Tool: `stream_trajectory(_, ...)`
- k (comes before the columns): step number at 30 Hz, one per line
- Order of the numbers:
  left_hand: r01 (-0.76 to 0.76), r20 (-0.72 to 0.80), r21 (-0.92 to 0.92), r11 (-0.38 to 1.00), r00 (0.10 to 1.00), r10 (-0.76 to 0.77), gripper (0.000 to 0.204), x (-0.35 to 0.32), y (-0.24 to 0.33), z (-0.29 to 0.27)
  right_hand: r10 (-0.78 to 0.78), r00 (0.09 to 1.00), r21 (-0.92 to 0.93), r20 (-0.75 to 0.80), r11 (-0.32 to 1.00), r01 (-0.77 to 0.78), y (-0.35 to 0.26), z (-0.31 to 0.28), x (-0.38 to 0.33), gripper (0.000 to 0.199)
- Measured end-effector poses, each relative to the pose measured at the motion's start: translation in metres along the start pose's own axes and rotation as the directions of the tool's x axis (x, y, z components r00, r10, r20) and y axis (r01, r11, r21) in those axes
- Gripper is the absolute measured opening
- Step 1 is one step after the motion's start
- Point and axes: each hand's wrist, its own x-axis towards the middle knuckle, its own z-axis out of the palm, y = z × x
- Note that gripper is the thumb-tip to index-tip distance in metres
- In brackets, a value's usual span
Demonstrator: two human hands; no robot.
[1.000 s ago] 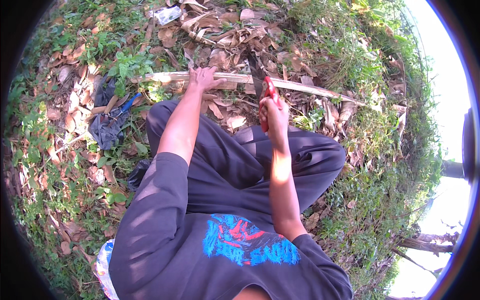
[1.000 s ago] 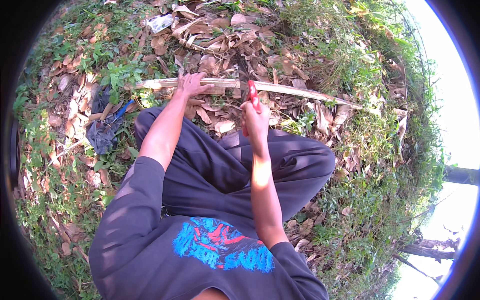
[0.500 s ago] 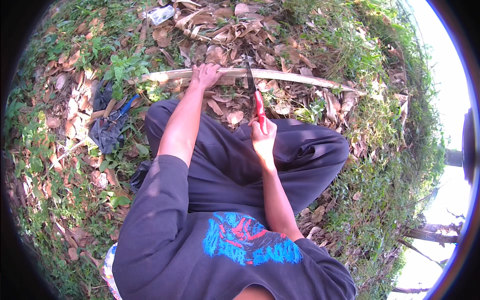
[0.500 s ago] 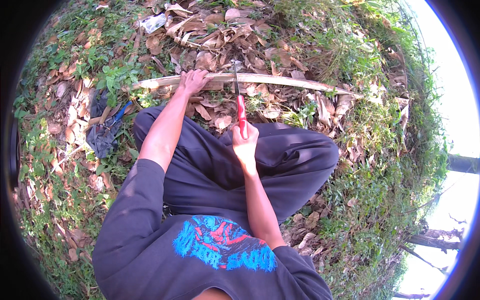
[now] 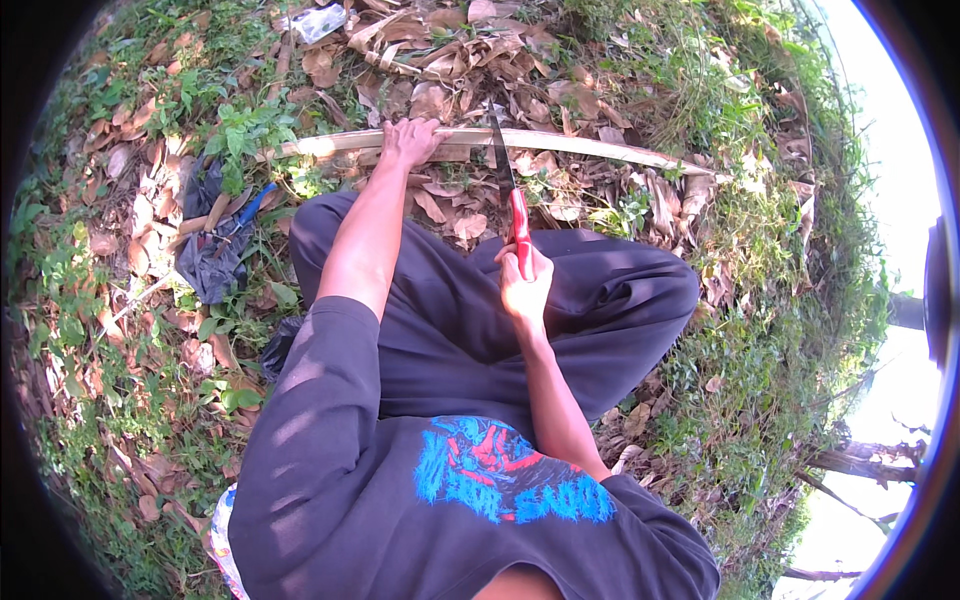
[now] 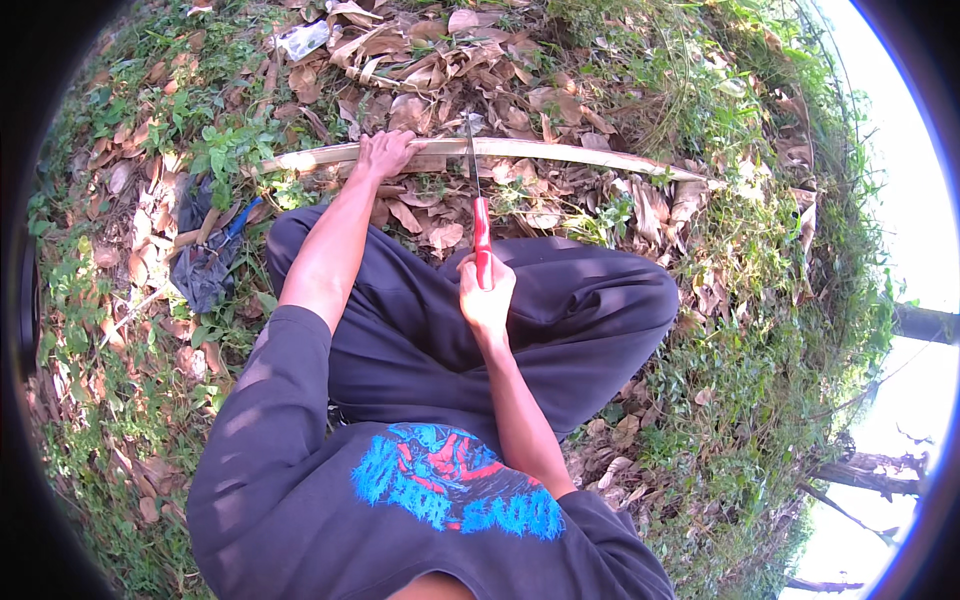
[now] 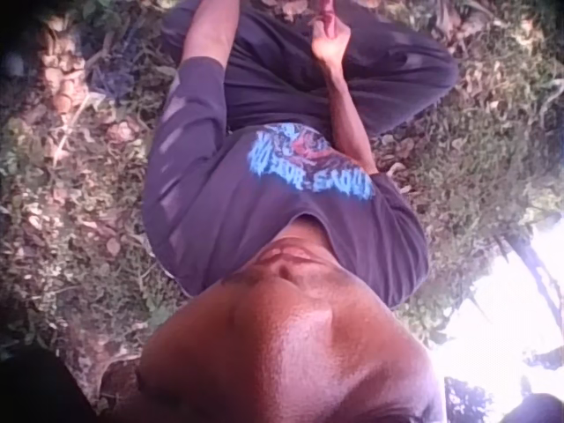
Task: The person sits cross-legged on the ground and uses a red-handled saw to cut a long bamboo pole into smaller sections. They hold the bamboo with one hand and saw with the other, periodically adjusting the pole's position to complete the cuts.
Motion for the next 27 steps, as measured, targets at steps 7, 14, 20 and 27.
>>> stream_trajectory(7,0.071,0.037,-0.031,0.997,0.997,-0.070,0.056,0.003,0.000,0.005,-0.014,1.000,-0.169,-0.004,0.986,0.013,-0.005,0.017,0.037,0.019)
stream_trajectory(14,0.046,0.129,-0.060,0.997,0.991,-0.038,0.056,-0.005,0.003,-0.006,-0.131,0.991,-0.213,0.006,0.969,0.129,-0.013,-0.006,0.018,0.019)
stream_trajectory(20,0.028,0.069,-0.061,0.998,0.997,-0.024,0.061,-0.005,-0.002,0.005,-0.050,0.999,-0.187,-0.004,0.981,0.048,-0.007,0.003,0.020,0.019)
stream_trajectory(27,-0.045,-0.098,0.059,0.997,0.994,0.051,0.068,-0.005,0.006,-0.005,0.179,0.980,0.081,0.089,0.979,-0.187,-0.027,-0.020,0.025,0.015)
